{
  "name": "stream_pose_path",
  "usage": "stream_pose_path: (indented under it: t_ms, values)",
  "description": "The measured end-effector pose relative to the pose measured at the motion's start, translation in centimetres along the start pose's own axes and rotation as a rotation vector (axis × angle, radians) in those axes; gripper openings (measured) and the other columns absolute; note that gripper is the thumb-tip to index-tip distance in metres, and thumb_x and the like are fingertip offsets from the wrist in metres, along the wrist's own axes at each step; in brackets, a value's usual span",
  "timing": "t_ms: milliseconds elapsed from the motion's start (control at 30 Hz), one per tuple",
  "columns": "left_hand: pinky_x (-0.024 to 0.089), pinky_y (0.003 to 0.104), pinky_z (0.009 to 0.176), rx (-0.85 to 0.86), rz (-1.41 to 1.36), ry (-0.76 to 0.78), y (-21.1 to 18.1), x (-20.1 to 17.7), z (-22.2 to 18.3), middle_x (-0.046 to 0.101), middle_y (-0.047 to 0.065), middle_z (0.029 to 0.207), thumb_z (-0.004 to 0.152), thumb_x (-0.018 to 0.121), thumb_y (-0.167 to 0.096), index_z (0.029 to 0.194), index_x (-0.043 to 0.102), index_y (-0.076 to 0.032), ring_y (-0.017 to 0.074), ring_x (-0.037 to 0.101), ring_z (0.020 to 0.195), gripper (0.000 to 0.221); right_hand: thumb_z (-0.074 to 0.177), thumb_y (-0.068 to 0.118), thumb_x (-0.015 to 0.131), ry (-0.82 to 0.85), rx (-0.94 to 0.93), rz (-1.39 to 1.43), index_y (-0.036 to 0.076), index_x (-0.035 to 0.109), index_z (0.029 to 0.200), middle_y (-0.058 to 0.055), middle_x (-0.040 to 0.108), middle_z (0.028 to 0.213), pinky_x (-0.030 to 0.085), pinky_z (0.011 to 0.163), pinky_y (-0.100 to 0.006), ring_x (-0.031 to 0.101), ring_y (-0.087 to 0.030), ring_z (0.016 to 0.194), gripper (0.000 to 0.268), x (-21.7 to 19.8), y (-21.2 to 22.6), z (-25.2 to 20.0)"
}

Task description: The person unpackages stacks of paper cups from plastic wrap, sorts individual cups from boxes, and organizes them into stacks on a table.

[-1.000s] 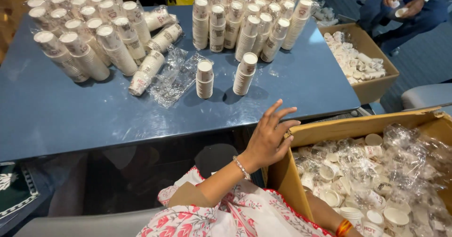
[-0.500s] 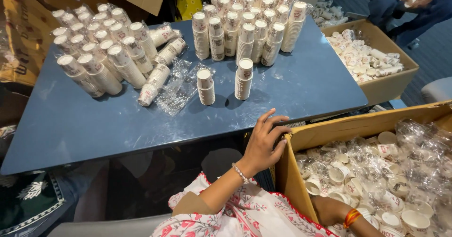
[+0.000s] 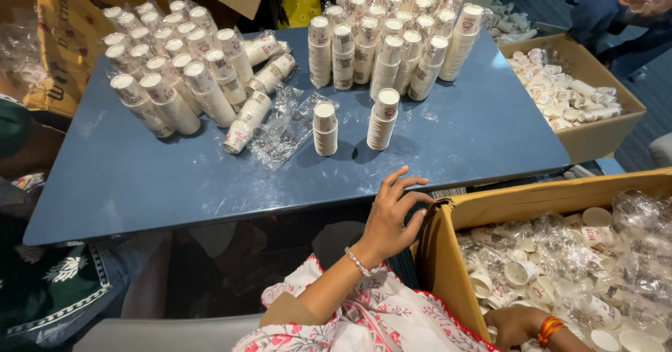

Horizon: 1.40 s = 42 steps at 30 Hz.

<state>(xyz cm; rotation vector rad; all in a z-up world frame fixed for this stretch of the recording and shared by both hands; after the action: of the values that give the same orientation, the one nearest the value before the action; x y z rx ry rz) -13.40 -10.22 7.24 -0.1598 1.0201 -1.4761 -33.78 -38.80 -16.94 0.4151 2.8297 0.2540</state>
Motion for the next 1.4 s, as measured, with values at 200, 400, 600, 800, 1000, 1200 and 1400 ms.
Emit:
stream_pose_path:
  t_ms: [200,400,600,800,1000,1200,1400]
  values:
    - [0.037,0.052,0.121,-0.023,-0.058,-0.01,0.6,-0.4,-0.4,0.061,0.009,0.137,0.087,0.068,-0.007,0.106,0.07,-0.008,0.0402,0.037,0.15,0.019,0.068,0.023,0.083,-0.031,0.079,0.301,0.019,0.06,0.144,-0.009,0.079,0.11,0.06,0.081,-0.031,0.076,-0.019,0.094,0.08,0.1,0.4,-2.4]
    - [0.036,0.053,0.121,-0.029,-0.077,-0.015,0.9,-0.2,-0.5,0.062,0.009,0.135,0.087,0.069,-0.007,0.104,0.07,-0.007,0.0407,0.038,0.148,0.017,0.072,0.016,0.087,-0.004,0.032,0.374,0.022,0.062,0.144,-0.008,0.08,0.108,0.061,0.075,-0.028,0.076,-0.016,0.087,0.077,0.9,-0.7,-2.1]
    - [0.036,0.052,0.121,-0.039,-0.08,-0.027,1.4,-1.0,-0.6,0.062,0.009,0.135,0.088,0.069,-0.007,0.104,0.07,-0.007,0.0395,0.039,0.148,0.016,0.074,0.003,0.084,-0.016,-0.047,0.455,0.018,0.065,0.131,-0.009,0.076,0.096,0.06,0.063,-0.03,0.074,-0.018,0.077,0.062,-0.7,-0.3,-5.3]
    - [0.036,0.052,0.121,-0.063,-0.128,-0.041,1.1,-0.6,-0.8,0.061,0.01,0.136,0.088,0.068,-0.007,0.104,0.07,-0.007,0.0398,0.04,0.147,0.016,0.08,0.008,0.081,-0.402,0.043,0.792,0.014,0.064,0.116,-0.016,0.076,0.081,0.051,0.043,-0.031,0.065,-0.023,0.053,0.04,-7.8,4.3,-15.3]
    - [0.049,0.043,0.112,-0.17,-0.448,0.082,-3.1,1.3,-0.3,0.056,0.011,0.14,0.09,0.075,-0.024,0.128,0.058,-0.01,0.0301,0.056,0.134,0.044,0.086,0.012,0.076,-1.325,-0.431,0.956,0.009,0.06,0.12,-0.013,0.066,0.094,0.053,0.043,-0.028,0.064,-0.018,0.06,0.038,-14.1,13.6,-25.4]
    - [0.054,0.031,0.101,-0.304,-1.007,0.23,-5.3,4.5,-1.8,0.049,0.008,0.142,0.089,0.077,-0.044,0.157,0.035,-0.014,0.0154,0.057,0.126,0.085,0.088,0.004,0.077,-1.551,-1.075,0.906,0.006,0.055,0.119,-0.007,0.067,0.114,0.059,0.066,-0.022,0.068,-0.011,0.087,0.038,-14.4,22.2,-25.5]
    - [0.056,0.027,0.081,-0.431,-1.045,0.105,-3.0,4.5,-2.1,0.06,0.005,0.122,0.098,0.068,-0.042,0.145,0.049,-0.008,0.011,0.061,0.103,0.061,0.086,0.011,0.079,-1.624,-1.056,0.679,0.006,0.054,0.12,-0.01,0.057,0.121,0.054,0.09,-0.03,0.061,-0.016,0.109,0.042,-13.4,22.3,-23.8]
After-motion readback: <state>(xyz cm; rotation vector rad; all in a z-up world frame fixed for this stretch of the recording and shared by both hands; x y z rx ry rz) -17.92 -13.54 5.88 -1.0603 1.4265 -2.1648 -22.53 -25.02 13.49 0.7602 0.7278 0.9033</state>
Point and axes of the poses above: each hand's wrist, its own z-axis towards the middle knuckle, its own x-axis out of the palm, y = z × x, the point moved 5 cm from there along z, towards the middle knuckle
